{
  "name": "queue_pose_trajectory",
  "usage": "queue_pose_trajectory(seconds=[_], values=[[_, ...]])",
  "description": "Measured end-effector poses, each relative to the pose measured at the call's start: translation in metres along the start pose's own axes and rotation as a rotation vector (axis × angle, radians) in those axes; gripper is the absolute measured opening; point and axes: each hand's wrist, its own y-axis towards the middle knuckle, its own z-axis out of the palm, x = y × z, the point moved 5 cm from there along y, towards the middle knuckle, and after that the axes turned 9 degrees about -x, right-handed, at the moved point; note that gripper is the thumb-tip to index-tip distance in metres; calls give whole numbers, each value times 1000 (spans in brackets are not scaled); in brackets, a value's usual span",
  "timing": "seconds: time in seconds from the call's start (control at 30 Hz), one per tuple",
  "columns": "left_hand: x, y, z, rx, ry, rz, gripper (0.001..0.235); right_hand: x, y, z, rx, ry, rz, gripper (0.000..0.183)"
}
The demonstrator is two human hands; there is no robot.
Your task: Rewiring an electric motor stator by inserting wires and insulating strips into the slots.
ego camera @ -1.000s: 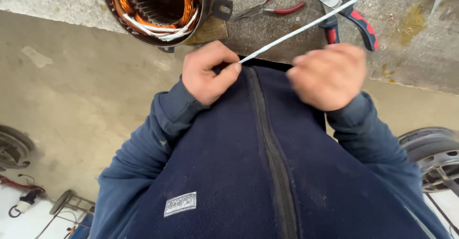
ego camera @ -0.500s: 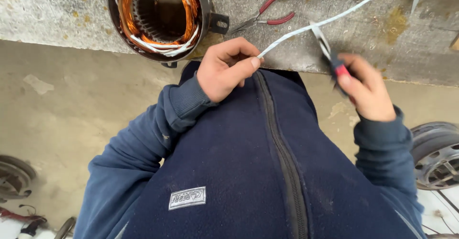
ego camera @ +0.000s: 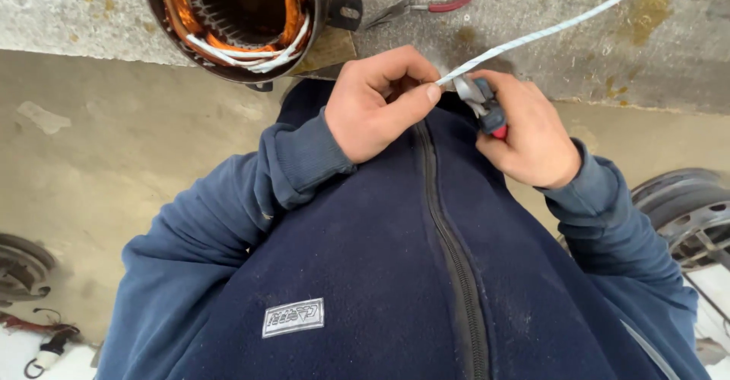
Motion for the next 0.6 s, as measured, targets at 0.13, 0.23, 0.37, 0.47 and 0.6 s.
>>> queue_pose_trajectory(seconds=[0.13, 0.23, 0.37, 0.47, 0.6], values=[[-2, -4, 1, -66, 43, 21, 12, 4, 0, 3, 8, 74, -150, 82], [-3, -5, 5, -68, 52, 44, 12, 1, -2, 2, 37, 149, -92, 82], [-4, -5, 7, -111, 154, 79, 12, 6, 1, -2, 40, 138, -89, 83], [-7, -4, 7, -116, 189, 100, 11, 4, 2, -2, 23, 124, -92, 80], [-10, -3, 9, -115, 233, 117, 11, -13, 1, 3, -21, 173, -73, 62]])
